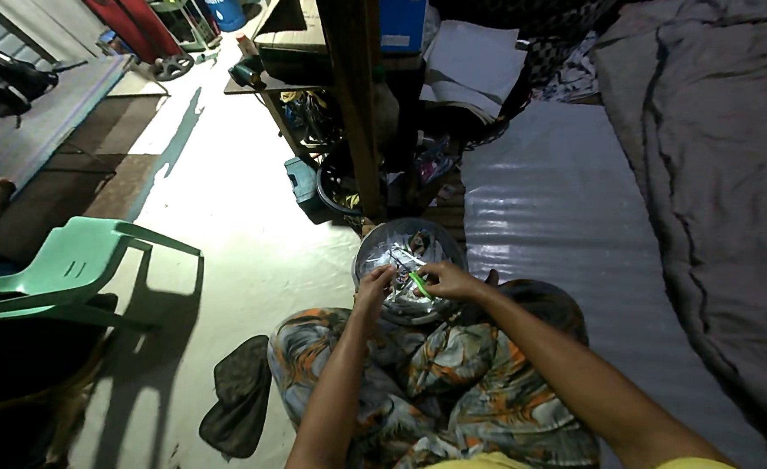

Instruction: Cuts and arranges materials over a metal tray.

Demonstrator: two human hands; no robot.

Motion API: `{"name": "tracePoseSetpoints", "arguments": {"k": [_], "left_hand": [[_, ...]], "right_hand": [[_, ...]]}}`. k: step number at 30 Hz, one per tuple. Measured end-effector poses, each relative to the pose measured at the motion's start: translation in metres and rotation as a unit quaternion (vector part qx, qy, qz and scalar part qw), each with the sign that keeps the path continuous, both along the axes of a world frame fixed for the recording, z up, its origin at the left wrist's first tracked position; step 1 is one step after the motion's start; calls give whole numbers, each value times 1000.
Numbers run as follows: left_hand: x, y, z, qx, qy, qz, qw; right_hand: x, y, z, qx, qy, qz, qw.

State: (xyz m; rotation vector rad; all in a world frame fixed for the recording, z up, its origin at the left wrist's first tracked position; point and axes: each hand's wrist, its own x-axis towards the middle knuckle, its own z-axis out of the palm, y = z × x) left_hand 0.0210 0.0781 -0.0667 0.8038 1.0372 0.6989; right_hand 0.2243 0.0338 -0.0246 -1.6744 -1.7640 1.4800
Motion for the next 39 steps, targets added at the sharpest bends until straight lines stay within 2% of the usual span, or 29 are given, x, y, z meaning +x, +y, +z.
{"name": "tracePoseSetpoints", "arguments": {"k": [6, 13, 19, 25, 32, 39], "left_hand": [[0, 0, 1, 3, -1, -3, 1000], [0, 0, 1, -3, 3, 3, 1000], [0, 1, 1, -3, 4, 3, 1000], [0, 1, 2, 1, 7, 0, 1000], [0, 1, 2, -1, 13, 1, 1000], [-1, 1, 2, -1, 14, 3, 1000]], "right_hand": [[1, -1, -3, 31, 0, 2, 1000], [0, -2, 0, -2, -9, -18, 1000], [1, -1, -2, 25, -14, 13, 1000], [0, -3, 3, 4, -19, -11, 1000], [2, -3, -2, 24, -18, 21, 999], [1, -4, 1, 17, -26, 5, 999]]}}
